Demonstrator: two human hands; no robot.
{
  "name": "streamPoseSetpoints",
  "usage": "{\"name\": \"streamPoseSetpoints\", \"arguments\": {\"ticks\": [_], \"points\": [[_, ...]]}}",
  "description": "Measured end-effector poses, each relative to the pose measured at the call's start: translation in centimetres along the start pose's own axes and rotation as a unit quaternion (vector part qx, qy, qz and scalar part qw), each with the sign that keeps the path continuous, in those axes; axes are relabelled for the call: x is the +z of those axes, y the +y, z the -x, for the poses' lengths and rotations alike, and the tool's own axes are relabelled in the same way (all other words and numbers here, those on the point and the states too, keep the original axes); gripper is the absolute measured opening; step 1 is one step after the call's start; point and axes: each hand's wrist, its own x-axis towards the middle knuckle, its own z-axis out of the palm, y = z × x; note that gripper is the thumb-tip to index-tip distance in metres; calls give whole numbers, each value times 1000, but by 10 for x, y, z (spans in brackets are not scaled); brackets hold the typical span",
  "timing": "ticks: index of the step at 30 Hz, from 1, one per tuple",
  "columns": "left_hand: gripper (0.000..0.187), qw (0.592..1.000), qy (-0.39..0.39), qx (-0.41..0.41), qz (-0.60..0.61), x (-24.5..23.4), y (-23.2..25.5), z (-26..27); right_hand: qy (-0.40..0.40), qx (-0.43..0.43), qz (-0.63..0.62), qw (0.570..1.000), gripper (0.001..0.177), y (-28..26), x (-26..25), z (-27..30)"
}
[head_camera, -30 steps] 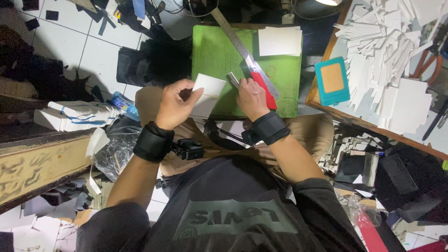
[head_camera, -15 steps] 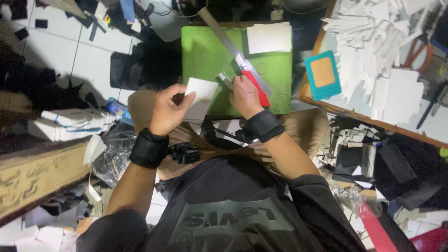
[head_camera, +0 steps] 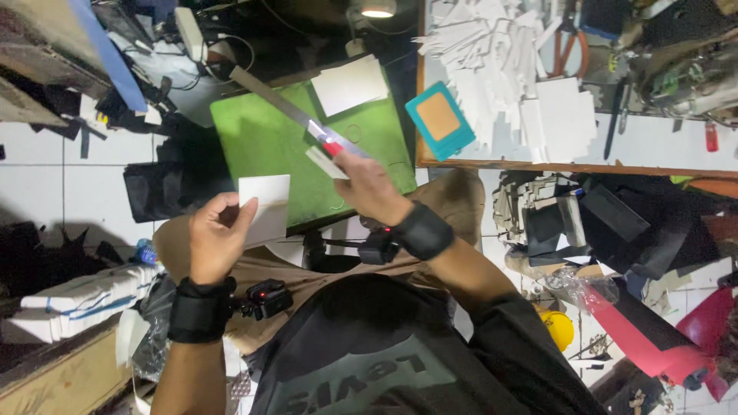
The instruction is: The person cuts and measures rectangular pieces of white material using a ruler and a utility knife.
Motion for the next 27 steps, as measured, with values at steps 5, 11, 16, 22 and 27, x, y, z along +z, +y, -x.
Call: {"name": "streamPoseSetpoints", "arguments": {"ticks": [5,11,16,22,27], "points": [[11,1000,-24,-2,6,12,15,-6,30,108,31,993,25,-7,-113,10],[12,999,-49,5,11,26,15,-9,168,107,173,964,33,78,-209,19],[12,999,-43,3,-2,31,19,-8,173,159,196,952,35,130,-256,5],[12,999,-1,3,-37,27,19,-6,154,-5,335,930,33,97,-239,15],[10,998,-7,67,8,25,20,-8,122,-1,207,971,25,31,-184,26]]}}
